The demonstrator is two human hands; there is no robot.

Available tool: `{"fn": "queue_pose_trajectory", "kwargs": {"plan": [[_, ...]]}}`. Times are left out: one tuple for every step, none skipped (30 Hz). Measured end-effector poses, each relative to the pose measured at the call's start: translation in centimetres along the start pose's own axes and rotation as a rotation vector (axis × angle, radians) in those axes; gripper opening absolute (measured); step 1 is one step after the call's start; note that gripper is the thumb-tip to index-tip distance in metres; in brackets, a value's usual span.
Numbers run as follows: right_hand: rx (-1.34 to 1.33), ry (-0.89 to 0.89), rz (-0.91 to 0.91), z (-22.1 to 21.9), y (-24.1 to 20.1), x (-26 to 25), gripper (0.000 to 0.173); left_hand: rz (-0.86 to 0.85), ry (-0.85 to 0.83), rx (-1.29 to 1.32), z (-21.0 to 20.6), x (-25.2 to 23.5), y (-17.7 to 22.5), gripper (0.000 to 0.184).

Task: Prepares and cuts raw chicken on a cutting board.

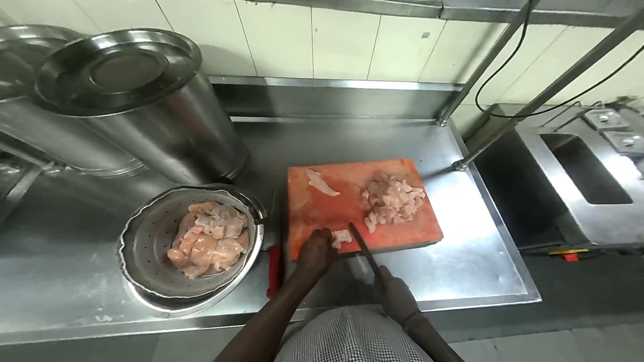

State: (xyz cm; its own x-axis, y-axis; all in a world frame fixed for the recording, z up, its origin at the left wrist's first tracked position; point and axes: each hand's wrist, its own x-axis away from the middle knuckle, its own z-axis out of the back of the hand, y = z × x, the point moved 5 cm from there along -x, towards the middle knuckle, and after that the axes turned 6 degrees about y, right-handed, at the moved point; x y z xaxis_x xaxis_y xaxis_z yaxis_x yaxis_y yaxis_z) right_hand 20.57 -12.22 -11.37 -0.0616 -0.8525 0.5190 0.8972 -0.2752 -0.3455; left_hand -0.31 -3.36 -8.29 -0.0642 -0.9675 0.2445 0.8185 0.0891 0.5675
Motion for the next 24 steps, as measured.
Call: {"fn": "queue_pose_trajectory", "kwargs": {"plan": [[-0.009, 0.014, -0.005, 0.3, 0.1, -0.1, 0.033, -0.013, 0.015, -0.029, 0.0, 0.0, -0.1, 0.030], [-0.019, 0.030, 0.003, 0.6, 0.2, -0.1, 0.032, -0.055, 0.041, -0.029, 0.0, 0.0, -0.1, 0.033], [-0.027, 0.040, 0.021, 0.9, 0.1, -0.1, 0.032, -0.114, 0.068, -0.007, -0.1, -0.1, -0.1, 0.037], [-0.031, 0.039, 0.044, 1.1, -0.1, 0.0, 0.032, -0.165, 0.075, 0.014, -0.2, -0.1, -0.1, 0.042], [-0.024, 0.029, 0.061, 1.2, -0.4, 0.2, 0.032, -0.207, 0.077, 0.025, -0.4, -0.2, 0.0, 0.044], [-0.007, 0.017, 0.074, 1.2, -0.8, 0.3, 0.032, -0.239, 0.086, 0.030, -0.6, -0.4, 0.0, 0.043], [0.014, 0.003, 0.080, 1.1, -1.2, 0.5, 0.033, -0.258, 0.094, 0.033, -0.8, -0.7, 0.1, 0.040], [0.037, -0.023, 0.074, 1.1, -1.7, 0.7, 0.033, -0.263, 0.099, 0.031, -1.0, -0.9, 0.1, 0.037], [0.057, -0.051, 0.063, 1.1, -2.1, 0.8, 0.033, -0.254, 0.097, 0.026, -1.1, -1.1, 0.2, 0.036], [0.071, -0.072, 0.053, 1.0, -2.5, 0.9, 0.033, -0.234, 0.088, 0.013, -1.2, -1.2, 0.2, 0.035], [0.081, -0.089, 0.046, 0.9, -2.7, 0.9, 0.033, -0.211, 0.070, -0.001, -1.2, -1.4, 0.3, 0.034], [0.085, -0.100, 0.040, 0.9, -2.8, 0.9, 0.033, -0.198, 0.057, -0.009, -1.2, -1.5, 0.4, 0.034], [0.088, -0.106, 0.036, 0.9, -3.0, 0.8, 0.033, -0.197, 0.056, -0.012, -1.3, -1.5, 0.5, 0.033], [0.096, -0.110, 0.031, 0.9, -3.2, 0.7, 0.032, -0.201, 0.060, -0.016, -1.3, -1.6, 0.5, 0.033], [0.104, -0.111, 0.024, 0.9, -3.6, 0.5, 0.032, -0.207, 0.063, -0.021, -1.4, -1.6, 0.6, 0.034], [0.110, -0.105, 0.023, 0.9, -4.2, 0.2, 0.032, -0.210, 0.064, -0.031, -1.5, -1.7, 0.6, 0.035], [0.117, -0.091, 0.029, 0.8, -4.8, -0.3, 0.032, -0.207, 0.058, -0.041, -1.5, -1.7, 0.5, 0.036], [0.124, -0.075, 0.040, 0.7, -5.5, -1.0, 0.034, -0.205, 0.053, -0.043, -1.6, -1.8, 0.5, 0.034], [0.127, -0.058, 0.052, 0.5, -6.2, -1.8, 0.037, -0.207, 0.055, -0.039, -1.7, -1.8, 0.5, 0.032], [0.135, -0.038, 0.062, 0.2, -6.9, -2.6, 0.037, -0.211, 0.061, -0.035, -1.7, -1.9, 0.4, 0.030], [0.141, -0.020, 0.075, 0.1, -7.5, -3.3, 0.036, -0.211, 0.060, -0.039, -1.7, -1.9, 0.4, 0.029], [0.154, 0.000, 0.092, 0.0, -7.9, -3.8, 0.034, -0.204, 0.049, -0.051, -1.7, -1.8, 0.5, 0.030], [0.165, 0.013, 0.106, 0.0, -8.2, -4.0, 0.034, -0.195, 0.042, -0.067, -1.7, -1.7, 0.5, 0.030], [0.179, 0.009, 0.108, -0.1, -8.2, -4.1, 0.035, -0.189, 0.048, -0.075, -1.7, -1.7, 0.5, 0.030]]}}
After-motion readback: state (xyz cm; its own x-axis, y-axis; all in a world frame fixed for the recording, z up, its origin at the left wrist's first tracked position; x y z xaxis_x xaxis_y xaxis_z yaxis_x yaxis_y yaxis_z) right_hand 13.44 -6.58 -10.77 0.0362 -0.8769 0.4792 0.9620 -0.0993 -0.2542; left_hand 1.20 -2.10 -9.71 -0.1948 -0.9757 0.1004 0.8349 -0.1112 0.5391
